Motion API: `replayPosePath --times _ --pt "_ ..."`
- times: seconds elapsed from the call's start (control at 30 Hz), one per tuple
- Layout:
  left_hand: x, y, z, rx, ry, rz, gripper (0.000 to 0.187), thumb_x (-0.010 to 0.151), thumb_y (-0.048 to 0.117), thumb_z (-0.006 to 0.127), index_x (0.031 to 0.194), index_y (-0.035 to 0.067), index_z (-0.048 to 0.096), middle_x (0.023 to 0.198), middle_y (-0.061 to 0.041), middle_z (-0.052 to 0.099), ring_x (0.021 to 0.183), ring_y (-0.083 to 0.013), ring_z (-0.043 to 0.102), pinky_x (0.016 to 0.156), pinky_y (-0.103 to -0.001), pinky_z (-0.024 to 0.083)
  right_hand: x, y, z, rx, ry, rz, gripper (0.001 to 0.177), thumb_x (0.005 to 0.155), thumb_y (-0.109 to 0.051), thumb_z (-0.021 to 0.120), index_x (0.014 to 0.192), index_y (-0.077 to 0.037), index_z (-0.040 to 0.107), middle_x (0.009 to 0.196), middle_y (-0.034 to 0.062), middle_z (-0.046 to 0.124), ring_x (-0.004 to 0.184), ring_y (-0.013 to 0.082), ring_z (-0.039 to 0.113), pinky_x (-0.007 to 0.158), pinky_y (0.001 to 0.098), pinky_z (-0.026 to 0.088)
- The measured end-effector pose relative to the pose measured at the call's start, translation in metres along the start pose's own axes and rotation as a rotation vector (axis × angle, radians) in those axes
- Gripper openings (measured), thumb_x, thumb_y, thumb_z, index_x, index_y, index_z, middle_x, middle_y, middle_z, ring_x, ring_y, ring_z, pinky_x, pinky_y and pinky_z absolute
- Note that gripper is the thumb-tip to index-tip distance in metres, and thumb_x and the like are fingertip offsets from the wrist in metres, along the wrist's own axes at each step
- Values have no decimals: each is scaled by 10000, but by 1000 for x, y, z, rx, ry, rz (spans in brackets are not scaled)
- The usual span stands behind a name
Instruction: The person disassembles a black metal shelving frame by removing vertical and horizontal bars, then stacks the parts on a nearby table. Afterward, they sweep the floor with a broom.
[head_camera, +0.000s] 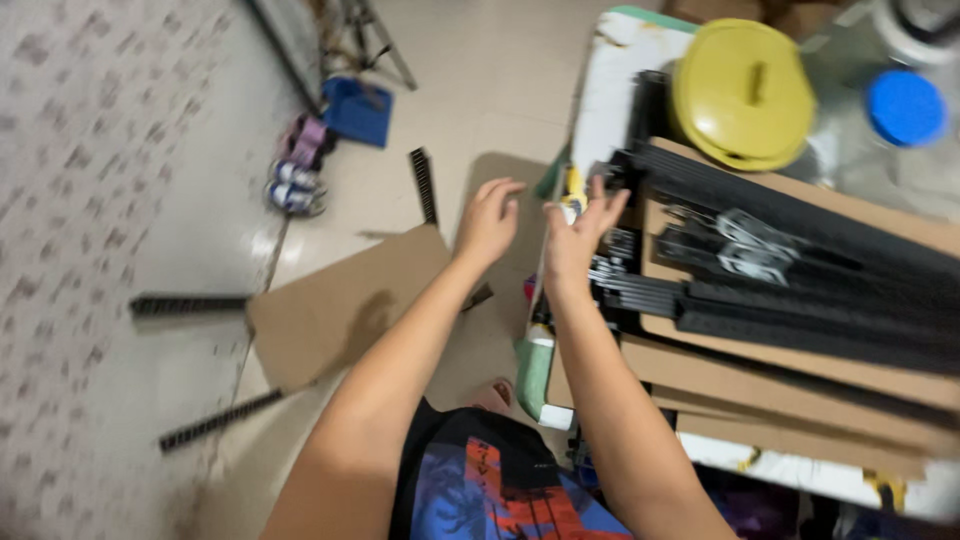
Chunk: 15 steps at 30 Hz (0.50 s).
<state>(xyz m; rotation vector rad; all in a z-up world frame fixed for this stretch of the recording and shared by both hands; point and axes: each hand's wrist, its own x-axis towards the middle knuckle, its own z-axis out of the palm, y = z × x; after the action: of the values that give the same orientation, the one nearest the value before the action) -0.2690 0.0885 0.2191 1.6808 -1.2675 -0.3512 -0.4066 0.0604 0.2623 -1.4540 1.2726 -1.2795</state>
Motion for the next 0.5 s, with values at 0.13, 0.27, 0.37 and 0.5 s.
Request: replayPosePath --times 0.13,0.27,0.37,0.5 --pt "-65 -65 -37 105 0 -212 253 942 136 626 1186 127 694 1280 -161 649 1216 -381 600 1036 -453 480 -32 89 56 -104 -249 202 705 836 -142 679 1492 -71 432 1588 209 293 1485 370 299 1205 416 284" --pt "-129 -112 -48 200 -121 -434 270 940 203 610 1186 166 716 1295 -165 645 1196 -389 605 1036 -468 488 -82 188 92 -390 -460 252 685 854 -210 659 1493 -62 463 1570 234 401 1469 396 377 1220 437 334" --pt "-163 -135 -54 239 -243 -528 327 909 229 622 1222 193 707 1312 -165 623 1198 -392 593 1032 -477 480 -114 235 100 -676 -553 415 816 819 -290 718 1541 -99 388 1632 276 208 1524 415 219 1230 449 264" --pt "-201 -164 -69 260 -339 -609 323 925 261 628 1237 209 697 1331 -148 607 1228 -384 568 1039 -479 470 -144 244 101 -844 -641 402 935 821 -324 752 1590 -77 282 1685 250 65 1569 428 94 1256 464 207"
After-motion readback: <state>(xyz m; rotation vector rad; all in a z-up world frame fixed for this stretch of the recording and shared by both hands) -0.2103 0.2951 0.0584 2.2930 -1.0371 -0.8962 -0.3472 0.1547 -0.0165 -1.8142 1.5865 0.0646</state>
